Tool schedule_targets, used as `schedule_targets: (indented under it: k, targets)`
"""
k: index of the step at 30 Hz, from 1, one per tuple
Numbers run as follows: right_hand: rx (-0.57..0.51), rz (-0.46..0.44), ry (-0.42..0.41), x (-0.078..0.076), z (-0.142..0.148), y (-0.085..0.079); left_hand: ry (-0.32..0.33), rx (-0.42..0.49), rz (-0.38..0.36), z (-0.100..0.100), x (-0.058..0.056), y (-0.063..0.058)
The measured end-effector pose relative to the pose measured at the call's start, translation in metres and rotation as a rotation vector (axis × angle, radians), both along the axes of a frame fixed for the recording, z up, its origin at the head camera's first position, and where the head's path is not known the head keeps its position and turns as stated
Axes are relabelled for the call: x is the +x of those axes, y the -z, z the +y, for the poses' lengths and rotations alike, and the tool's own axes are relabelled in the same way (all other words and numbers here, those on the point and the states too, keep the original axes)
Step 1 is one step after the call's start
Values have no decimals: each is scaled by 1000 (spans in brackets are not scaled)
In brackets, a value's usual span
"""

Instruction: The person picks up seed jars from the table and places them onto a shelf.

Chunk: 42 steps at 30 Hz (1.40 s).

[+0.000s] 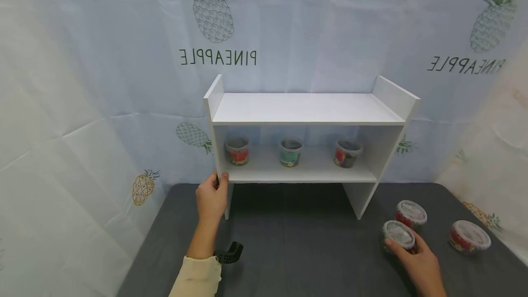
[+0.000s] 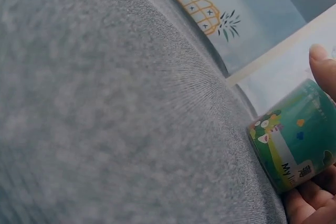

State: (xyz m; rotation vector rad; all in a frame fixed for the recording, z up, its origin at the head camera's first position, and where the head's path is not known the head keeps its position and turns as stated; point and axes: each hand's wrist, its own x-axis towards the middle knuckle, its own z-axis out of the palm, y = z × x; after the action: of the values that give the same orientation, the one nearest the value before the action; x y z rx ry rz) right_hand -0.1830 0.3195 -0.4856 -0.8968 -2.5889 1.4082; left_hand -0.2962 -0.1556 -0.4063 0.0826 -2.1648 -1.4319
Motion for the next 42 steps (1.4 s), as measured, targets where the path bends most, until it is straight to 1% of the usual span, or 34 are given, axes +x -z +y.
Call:
schedule_targets:
  k: [2,5,9,14,19,21,28,42]
  targets:
    - [-6,4,-15,-1,0,-1,-3,10,0,0,0,0]
    - [13,19,-27,-1,0,-1,-12,16,5,-1,0,0]
    - [48,40,-22,-1,-1,1,-16,14,5,-1,0,1]
    - [55,41,-15,-2,-1,3,-15,14,0,-1,1,1]
    - [52,33,-20,0,-2,4,-13,18,1,0,1,2]
    - [32,42,-28,0,-2,4,-13,19,-1,0,1,2]
    - [26,46,-23,0,-3,4,-18,6,1,0,0,3]
    - [2,55,-27,3,-2,2,-9,5,-11,1,1,1]
